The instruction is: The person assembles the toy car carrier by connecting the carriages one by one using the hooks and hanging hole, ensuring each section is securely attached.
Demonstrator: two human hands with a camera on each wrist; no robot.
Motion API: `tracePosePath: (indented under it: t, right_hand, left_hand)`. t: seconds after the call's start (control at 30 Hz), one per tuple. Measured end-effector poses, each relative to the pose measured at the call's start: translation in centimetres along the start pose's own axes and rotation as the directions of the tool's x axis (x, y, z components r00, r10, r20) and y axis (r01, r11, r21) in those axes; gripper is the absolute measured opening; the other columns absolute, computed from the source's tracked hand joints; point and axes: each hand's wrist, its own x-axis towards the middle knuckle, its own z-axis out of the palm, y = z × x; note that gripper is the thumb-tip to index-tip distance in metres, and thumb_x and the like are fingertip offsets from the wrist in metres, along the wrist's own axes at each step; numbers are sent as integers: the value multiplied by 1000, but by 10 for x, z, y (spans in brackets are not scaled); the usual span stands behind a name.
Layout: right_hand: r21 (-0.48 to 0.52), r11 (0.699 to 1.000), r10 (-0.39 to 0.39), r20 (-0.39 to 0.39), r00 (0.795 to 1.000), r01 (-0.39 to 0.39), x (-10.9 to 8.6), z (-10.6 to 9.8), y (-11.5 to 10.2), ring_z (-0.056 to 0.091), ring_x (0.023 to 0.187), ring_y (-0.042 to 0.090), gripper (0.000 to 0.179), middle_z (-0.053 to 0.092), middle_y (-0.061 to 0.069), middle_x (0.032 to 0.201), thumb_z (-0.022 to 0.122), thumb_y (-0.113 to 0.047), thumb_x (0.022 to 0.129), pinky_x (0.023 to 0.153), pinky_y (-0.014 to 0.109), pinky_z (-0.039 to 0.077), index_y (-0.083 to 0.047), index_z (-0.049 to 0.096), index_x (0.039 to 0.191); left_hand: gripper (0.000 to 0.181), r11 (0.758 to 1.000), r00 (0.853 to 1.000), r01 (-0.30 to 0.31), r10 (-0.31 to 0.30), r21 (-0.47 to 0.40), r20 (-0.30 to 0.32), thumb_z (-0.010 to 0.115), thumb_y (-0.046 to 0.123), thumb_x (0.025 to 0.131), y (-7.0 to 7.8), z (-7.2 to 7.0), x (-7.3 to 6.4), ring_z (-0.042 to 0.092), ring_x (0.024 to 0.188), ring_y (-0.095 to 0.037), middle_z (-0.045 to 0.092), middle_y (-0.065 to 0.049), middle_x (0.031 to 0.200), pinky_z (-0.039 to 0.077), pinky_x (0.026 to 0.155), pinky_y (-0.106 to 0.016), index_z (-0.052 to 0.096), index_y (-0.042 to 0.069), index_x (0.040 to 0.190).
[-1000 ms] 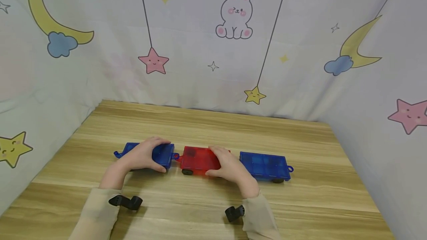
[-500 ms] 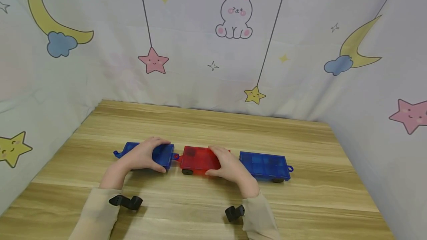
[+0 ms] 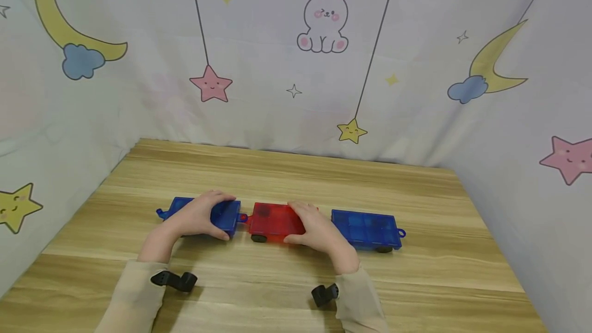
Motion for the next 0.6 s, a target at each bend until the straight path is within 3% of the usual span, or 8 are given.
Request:
tracePosePath:
  t: [0.17, 0.43, 0.6]
  right_hand:
    - [-7, 1000, 3, 8, 1000, -3, 0, -1, -1, 35, 140, 46, 84, 44, 16, 150, 78, -36, 82, 112, 59, 31, -4, 40, 149]
    - [-19, 1000, -9, 16, 1000, 9, -7, -9, 0, 35, 141, 43, 88, 41, 15, 153, 79, -39, 81, 113, 58, 31, -6, 37, 151]
    - [-46, 999, 8, -6, 1000, -9, -15, -21, 2, 40, 139, 38, 85, 43, 15, 151, 76, -42, 83, 111, 56, 34, -6, 38, 150]
  left_hand:
    - [97, 1000, 1000, 4, -4, 0, 9, 91, 42, 63, 0, -1, -1, 43, 133, -43, 52, -18, 140, 37, 106, -60, 50, 5, 142]
    - [102, 1000, 1000, -8, 8, -20, -1, 92, 41, 62, 2, -3, -1, 32, 138, -51, 48, -20, 144, 29, 109, -66, 46, 5, 145]
    - [90, 995, 998, -29, 24, -92, -56, 85, 43, 73, 7, -5, -1, 36, 138, -45, 46, -19, 147, 31, 109, -64, 45, 8, 146]
